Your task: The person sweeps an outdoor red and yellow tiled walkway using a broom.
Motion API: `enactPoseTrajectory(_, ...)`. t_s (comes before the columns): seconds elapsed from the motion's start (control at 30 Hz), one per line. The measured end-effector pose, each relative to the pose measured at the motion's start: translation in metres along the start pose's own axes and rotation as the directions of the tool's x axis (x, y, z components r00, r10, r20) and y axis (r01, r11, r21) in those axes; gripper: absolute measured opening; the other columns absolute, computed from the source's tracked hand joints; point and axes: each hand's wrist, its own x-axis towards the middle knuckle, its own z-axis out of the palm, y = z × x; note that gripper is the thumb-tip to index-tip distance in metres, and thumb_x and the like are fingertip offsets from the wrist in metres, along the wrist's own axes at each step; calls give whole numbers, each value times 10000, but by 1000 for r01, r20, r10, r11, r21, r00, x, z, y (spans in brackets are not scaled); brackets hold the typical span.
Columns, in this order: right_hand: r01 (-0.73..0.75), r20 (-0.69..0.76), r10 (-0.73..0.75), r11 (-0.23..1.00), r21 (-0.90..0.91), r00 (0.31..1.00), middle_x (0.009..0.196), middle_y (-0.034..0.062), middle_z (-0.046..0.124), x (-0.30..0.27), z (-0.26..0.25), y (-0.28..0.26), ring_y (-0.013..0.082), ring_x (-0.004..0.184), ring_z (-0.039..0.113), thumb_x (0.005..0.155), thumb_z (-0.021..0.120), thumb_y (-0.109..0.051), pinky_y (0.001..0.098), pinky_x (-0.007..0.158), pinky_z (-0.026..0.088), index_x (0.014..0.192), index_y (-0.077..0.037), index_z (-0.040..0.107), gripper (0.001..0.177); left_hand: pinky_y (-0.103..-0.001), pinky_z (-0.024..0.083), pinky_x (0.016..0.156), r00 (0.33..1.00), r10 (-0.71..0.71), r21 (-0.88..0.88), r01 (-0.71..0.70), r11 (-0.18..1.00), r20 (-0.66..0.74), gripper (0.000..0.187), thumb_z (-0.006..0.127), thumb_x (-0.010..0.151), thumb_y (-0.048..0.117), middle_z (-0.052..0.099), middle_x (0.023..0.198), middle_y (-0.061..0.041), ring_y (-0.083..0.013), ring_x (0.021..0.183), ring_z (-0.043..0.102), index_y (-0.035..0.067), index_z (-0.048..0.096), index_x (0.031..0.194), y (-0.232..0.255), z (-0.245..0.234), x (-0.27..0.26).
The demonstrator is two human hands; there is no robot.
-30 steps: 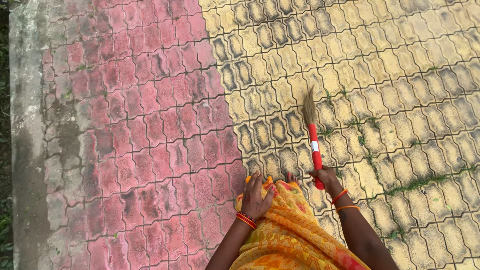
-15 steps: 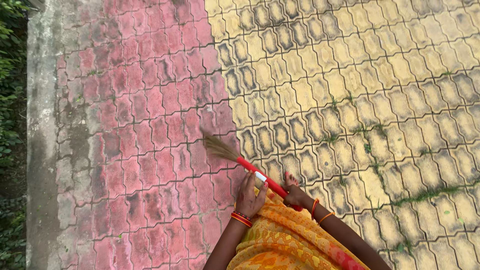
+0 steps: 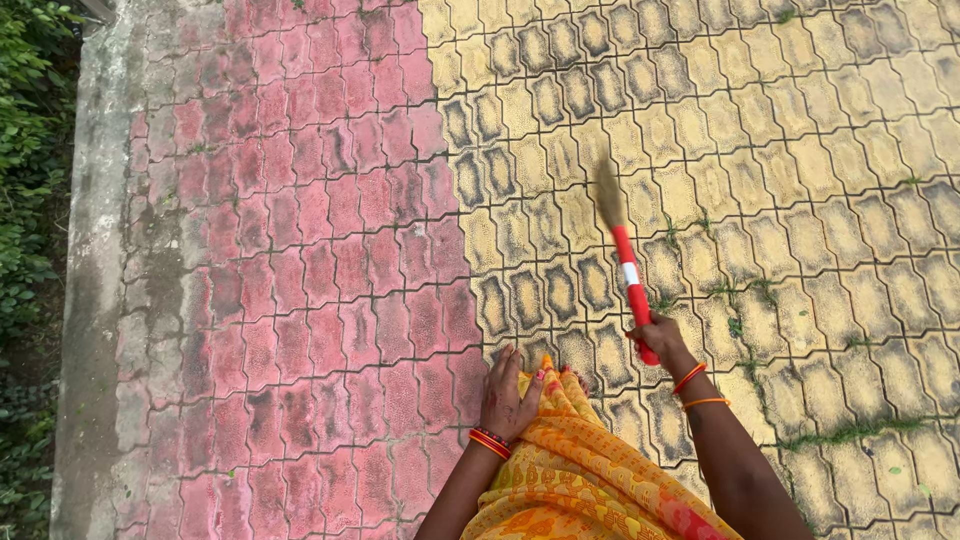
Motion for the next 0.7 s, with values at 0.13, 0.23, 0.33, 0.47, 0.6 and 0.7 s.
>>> enactPoseTrajectory(0.13, 7, 5, -7, 999, 42, 1000, 833, 186, 668, 21, -11, -6, 219, 548, 611, 801, 767, 84, 348, 476, 546, 1397, 113, 544, 637, -543, 315, 1162, 999, -49, 9, 49, 999, 9, 697, 619, 971, 368, 396, 1549, -322, -448, 1440, 396, -104, 444, 1454, 11, 8, 9)
enactPoseTrajectory(0.23, -23, 51, 30, 989, -144, 998, 834, 196, 714, 22, 2, 5, 238, 563, 637, 764, 793, 65, 356, 505, 566, 1397, 47, 562, 674, -528, 330, 1165, 998, -66, 7, 66, 998, -10, 707, 614, 959, 368, 408, 1543, -318, -447, 1438, 404, -107, 443, 1454, 19, 16, 14)
enactPoseTrajectory(0.33, 121, 257, 16, 853, -508, 966, 821, 176, 735, 13, 24, 27, 211, 577, 668, 744, 834, -51, 329, 529, 554, 1321, 26, 669, 605, -523, 336, 1164, 998, -65, -9, 65, 998, -26, 698, 621, 969, 362, 421, 1536, -322, -453, 1435, 409, -116, 449, 1446, 27, 24, 21)
enactPoseTrajectory(0.47, 291, 500, 63, 747, -598, 864, 751, 133, 724, 3, 58, 47, 238, 585, 668, 716, 781, -4, 372, 560, 566, 1373, -83, 598, 686, -506, 356, 1173, 999, -26, 20, 27, 999, -48, 683, 626, 971, 358, 453, 1508, -332, -452, 1418, 441, -123, 469, 1431, 40, 34, 36)
enactPoseTrajectory(0.6, 555, 642, -109, 623, -550, 759, 775, 95, 742, 1, 67, 54, 175, 597, 691, 888, 688, -136, 316, 556, 549, 1347, -111, 671, 460, -511, 351, 1156, 999, -10, -1, 10, 1000, -51, 681, 628, 969, 347, 457, 1489, -347, -452, 1403, 459, -139, 465, 1417, 56, 45, 49)
enactPoseTrajectory(0.7, 414, 572, -33, 723, -552, 820, 832, 140, 748, 6, 56, 48, 187, 575, 671, 865, 701, -68, 326, 529, 555, 1448, -158, 544, 610, -522, 340, 1154, 997, 14, 21, -13, 1000, -80, 670, 646, 970, 336, 462, 1483, -353, -466, 1391, 459, -137, 474, 1412, 64, 53, 52)
